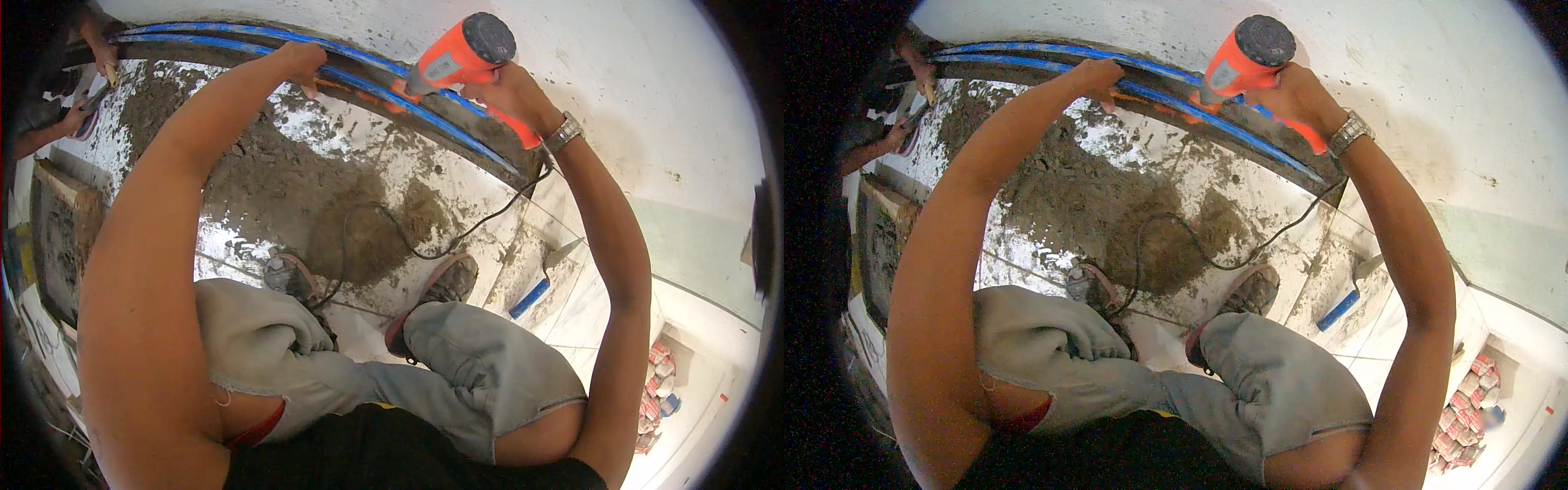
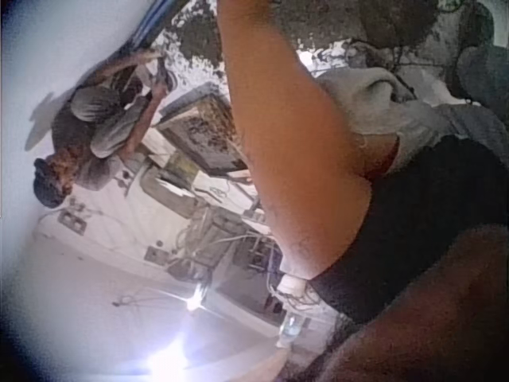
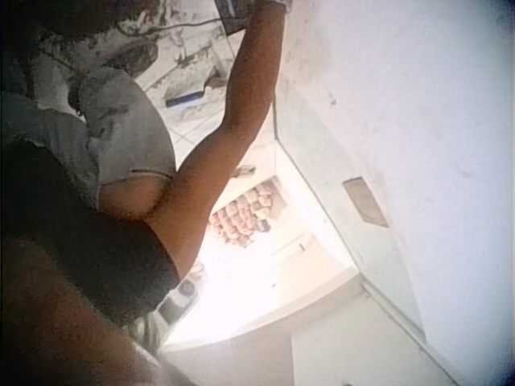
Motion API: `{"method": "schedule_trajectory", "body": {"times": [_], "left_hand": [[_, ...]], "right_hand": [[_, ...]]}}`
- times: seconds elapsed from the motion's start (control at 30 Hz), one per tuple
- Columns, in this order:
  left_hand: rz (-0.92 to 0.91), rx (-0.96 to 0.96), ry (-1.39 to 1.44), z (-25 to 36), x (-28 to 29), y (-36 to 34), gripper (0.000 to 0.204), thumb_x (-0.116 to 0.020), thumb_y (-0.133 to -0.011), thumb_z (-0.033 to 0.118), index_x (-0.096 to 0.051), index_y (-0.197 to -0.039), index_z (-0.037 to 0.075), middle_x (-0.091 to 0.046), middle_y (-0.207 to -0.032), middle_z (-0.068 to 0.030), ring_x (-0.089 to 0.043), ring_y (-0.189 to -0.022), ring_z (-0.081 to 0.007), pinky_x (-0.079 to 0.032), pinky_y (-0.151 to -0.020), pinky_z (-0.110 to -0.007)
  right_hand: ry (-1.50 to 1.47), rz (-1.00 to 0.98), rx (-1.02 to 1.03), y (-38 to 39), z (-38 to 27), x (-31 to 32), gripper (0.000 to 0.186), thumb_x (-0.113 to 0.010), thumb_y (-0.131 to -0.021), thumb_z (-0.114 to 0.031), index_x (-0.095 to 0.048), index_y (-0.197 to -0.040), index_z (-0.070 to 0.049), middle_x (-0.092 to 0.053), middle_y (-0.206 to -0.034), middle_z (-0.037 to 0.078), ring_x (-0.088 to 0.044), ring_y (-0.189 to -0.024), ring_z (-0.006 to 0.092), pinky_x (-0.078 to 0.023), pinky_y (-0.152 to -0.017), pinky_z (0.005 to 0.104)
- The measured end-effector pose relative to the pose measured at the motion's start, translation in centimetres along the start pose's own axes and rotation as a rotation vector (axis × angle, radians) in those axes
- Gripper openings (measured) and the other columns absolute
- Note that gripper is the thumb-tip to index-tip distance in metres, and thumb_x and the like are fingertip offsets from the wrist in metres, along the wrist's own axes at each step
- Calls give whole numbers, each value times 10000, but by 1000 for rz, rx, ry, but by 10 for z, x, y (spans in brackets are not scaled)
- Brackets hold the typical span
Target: Apply heat to blue piping using a heat gun during floor construction.
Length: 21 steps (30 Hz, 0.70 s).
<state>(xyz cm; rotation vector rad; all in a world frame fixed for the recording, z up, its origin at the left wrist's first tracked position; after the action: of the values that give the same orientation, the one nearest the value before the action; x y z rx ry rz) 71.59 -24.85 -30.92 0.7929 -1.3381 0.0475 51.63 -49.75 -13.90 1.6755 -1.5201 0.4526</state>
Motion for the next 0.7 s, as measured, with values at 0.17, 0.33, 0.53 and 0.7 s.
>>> {"method": "schedule_trajectory", "body": {"times": [0.17,0.33,0.53,0.7], "left_hand": [[42,-12,-24,-4,-3,-3,631,-905,-590,432,-703,-1056,59,-708,-1068,-132,-656,-1080,-309,-547,-852,-453],[93,-31,-26,-12,-5,-1,628,-902,-595,426,-702,-1059,53,-706,-1064,-128,-653,-1081,-320,-546,-862,-455],[-27,-4,7,4,0,1,594,-909,-597,368,-671,-1028,37,-688,-1074,-145,-646,-1077,-347,-520,-864,-486],[-6,-18,13,-6,-8,-1,614,-906,-597,391,-669,-1038,35,-685,-1086,-139,-640,-1092,-339,-527,-847,-491]], "right_hand": [[39,40,-31,-4,1,4,412,-752,-765,-317,-697,-1070,-46,-659,-692,53,-630,-570,158,-516,-572,318],[59,-7,-33,-4,8,8,400,-711,-812,-307,-656,-1105,-40,-667,-811,54,-626,-667,135,-519,-611,298],[26,-9,-87,2,28,11,424,-713,-818,-323,-645,-1111,-25,-676,-880,59,-639,-750,137,-541,-633,298],[-71,-29,-54,2,30,10,450,-715,-823,-339,-638,-1120,-10,-682,-931,67,-650,-792,142,-560,-652,303]]}}
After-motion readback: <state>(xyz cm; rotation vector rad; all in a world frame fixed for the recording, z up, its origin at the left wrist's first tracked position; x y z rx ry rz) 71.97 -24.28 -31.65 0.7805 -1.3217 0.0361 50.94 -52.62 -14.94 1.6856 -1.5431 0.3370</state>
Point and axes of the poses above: each hand's wrist, its own y-axis away from the middle knuckle, its own x-axis out of the back of the hand, z = x × y, the point moved 4 cm from there along -y, towards the middle knuckle
